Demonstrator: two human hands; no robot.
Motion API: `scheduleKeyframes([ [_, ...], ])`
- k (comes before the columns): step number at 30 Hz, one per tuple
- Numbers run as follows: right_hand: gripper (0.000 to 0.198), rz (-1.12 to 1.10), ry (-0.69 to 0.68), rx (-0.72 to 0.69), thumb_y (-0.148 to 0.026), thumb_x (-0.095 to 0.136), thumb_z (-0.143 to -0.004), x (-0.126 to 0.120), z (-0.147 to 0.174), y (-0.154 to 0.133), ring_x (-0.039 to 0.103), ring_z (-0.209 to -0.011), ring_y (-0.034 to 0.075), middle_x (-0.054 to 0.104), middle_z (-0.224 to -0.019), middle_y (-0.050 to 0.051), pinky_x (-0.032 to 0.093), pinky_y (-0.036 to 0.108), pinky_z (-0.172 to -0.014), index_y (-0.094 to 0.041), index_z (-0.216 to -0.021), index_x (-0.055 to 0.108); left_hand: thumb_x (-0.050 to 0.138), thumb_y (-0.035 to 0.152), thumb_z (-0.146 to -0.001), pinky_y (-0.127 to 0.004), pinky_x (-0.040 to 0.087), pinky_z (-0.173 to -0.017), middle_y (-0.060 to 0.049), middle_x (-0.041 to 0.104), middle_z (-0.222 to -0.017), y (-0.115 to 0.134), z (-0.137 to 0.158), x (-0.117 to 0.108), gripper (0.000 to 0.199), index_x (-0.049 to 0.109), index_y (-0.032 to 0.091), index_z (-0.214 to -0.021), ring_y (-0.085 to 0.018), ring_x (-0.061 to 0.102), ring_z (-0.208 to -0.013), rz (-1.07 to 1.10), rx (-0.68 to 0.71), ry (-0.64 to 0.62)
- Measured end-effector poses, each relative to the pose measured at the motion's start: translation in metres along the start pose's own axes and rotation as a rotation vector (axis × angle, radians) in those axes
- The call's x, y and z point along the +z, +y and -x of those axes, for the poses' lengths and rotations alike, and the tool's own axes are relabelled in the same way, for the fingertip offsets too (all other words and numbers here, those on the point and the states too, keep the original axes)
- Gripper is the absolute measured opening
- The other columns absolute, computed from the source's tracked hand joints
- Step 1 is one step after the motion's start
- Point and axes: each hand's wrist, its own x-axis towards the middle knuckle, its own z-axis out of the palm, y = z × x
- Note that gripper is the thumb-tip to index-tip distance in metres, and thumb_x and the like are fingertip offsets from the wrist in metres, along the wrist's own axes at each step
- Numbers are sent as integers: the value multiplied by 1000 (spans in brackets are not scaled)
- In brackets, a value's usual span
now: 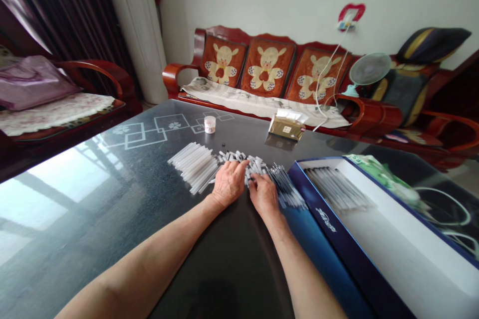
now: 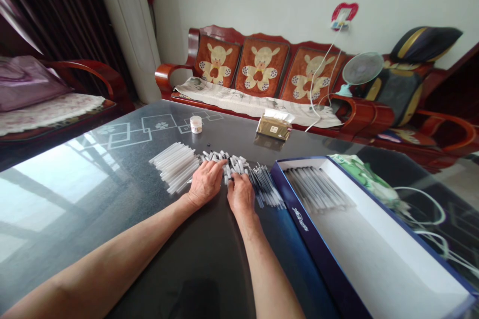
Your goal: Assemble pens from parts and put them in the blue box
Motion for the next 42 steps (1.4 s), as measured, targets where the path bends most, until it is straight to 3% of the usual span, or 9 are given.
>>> scheduleKeyframes([
  [3, 24, 56, -9, 15, -21, 47, -85, 1, 1, -4, 61, -74, 19, 65, -94, 10, 49, 31, -73, -20, -97, 68, 36, 20, -94, -33, 45, -78, -7, 62, -89, 0, 0, 0, 36, 54, 18, -125, -21, 55, -84, 8, 11, -18],
  [6, 19, -22, 29, 16, -19, 50, -81, 1, 3, -4, 62, -78, 21, 65, -92, 11, 49, 32, -76, -18, -91, 66, 36, 20, -95, -32, 46, -78, -7, 62, -88, 0, -1, 0, 34, 55, 17, -122, -21, 55, -83, 28, 22, -17],
  [10, 15, -389, 118, 148, -27, 58, -76, -1, 3, 4, 62, -71, 19, 67, -79, 5, 51, 33, -74, -19, -89, 62, 36, 22, -96, -32, 47, -79, -7, 61, -87, 1, 0, 1, 32, 58, 15, -118, -20, 55, -84, 53, 38, -16],
  [14, 30, -866, 142, 332, -37, 68, -69, -5, 2, 10, 61, -68, 16, 67, -80, 2, 51, 28, -64, -19, -93, 62, 35, 26, -97, -31, 46, -75, -6, 60, -84, 3, 1, 1, 32, 60, 20, -117, -20, 54, -82, 43, 56, -64],
  [18, 31, -1082, 88, 429, -34, 73, -64, -7, 0, 6, 61, -69, 14, 68, -80, 0, 50, 25, -62, -20, -91, 67, 37, 27, -97, -32, 45, -74, -6, 60, -83, 5, 0, -1, 32, 62, 21, -116, -20, 53, -80, 33, 96, -82],
  [25, 39, -1202, 23, 491, -38, 77, -63, -6, 2, 5, 66, -80, 20, 72, -86, 3, 54, 32, -72, -18, -96, 70, 38, 26, -96, -32, 45, -74, -6, 60, -82, 4, 0, 0, 32, 63, 20, -114, -20, 52, -79, 60, 126, -86],
  [42, 38, -1103, 28, 442, -39, 74, -65, -6, 2, 7, 68, -79, 21, 73, -82, 4, 56, 32, -69, -18, -96, 73, 39, 26, -95, -33, 44, -74, -6, 60, -83, 4, 2, 1, 31, 63, 21, -114, -20, 50, -77, 44, 158, -140],
])
